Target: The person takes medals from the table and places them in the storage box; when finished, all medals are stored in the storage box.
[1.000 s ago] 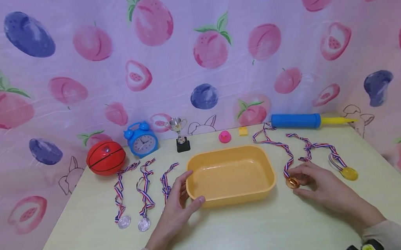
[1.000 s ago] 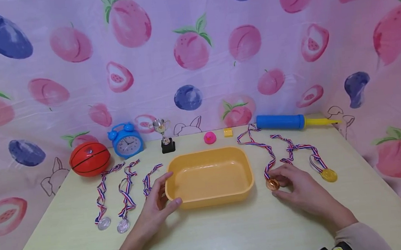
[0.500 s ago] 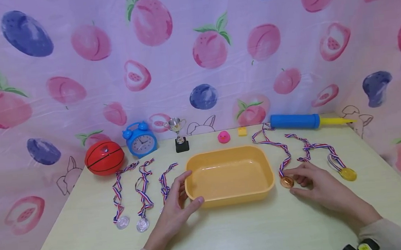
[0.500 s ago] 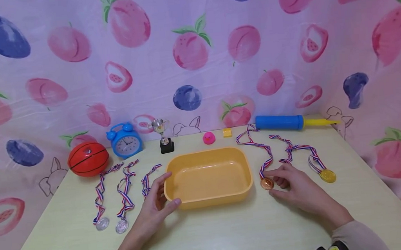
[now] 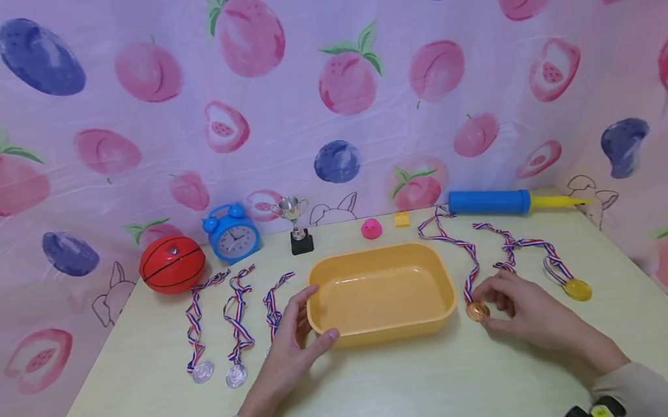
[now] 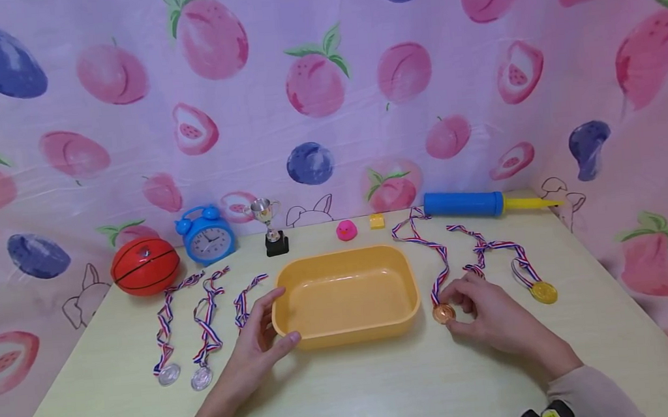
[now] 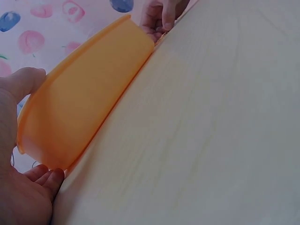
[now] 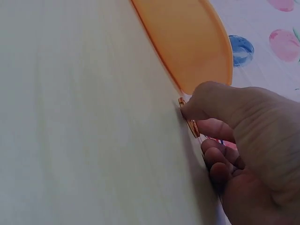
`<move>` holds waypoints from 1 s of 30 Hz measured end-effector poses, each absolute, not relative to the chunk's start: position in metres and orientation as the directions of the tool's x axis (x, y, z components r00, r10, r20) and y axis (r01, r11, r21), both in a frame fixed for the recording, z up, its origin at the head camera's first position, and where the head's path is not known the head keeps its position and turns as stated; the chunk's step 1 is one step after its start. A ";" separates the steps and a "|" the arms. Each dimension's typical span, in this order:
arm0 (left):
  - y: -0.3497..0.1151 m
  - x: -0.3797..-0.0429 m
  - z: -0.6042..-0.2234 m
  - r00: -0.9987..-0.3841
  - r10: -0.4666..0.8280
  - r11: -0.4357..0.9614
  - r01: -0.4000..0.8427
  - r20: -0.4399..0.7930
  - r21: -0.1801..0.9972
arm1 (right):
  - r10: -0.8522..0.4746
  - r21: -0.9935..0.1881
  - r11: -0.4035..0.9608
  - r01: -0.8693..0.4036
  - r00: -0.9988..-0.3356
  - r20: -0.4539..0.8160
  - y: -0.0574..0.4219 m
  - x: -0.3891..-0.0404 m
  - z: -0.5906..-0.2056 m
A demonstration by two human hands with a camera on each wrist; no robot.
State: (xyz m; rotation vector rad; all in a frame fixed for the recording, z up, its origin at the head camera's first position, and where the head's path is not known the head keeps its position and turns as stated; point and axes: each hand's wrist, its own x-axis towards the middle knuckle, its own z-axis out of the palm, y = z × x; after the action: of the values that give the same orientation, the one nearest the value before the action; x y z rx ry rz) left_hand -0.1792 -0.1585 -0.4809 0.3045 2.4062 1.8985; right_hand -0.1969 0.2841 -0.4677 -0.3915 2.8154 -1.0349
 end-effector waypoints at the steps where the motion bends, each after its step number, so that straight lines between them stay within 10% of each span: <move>1: -0.158 -0.179 -0.481 -0.979 0.193 0.223 0.117 0.074 0.968 | -0.278 -0.653 0.731 -0.199 -0.960 -0.019 0.284 -0.197 -0.468; 30: -0.157 -0.177 -0.480 -0.982 0.176 0.240 0.107 0.065 0.965 | -0.349 -0.675 0.694 -0.249 -0.937 -0.014 0.279 -0.196 -0.464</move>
State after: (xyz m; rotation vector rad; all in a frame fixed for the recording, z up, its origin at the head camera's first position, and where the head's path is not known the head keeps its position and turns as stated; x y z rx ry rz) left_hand -0.1772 -0.1568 -0.4804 0.2773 2.4281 1.8817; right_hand -0.1961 0.2789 -0.4638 -0.4902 2.7601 -1.0694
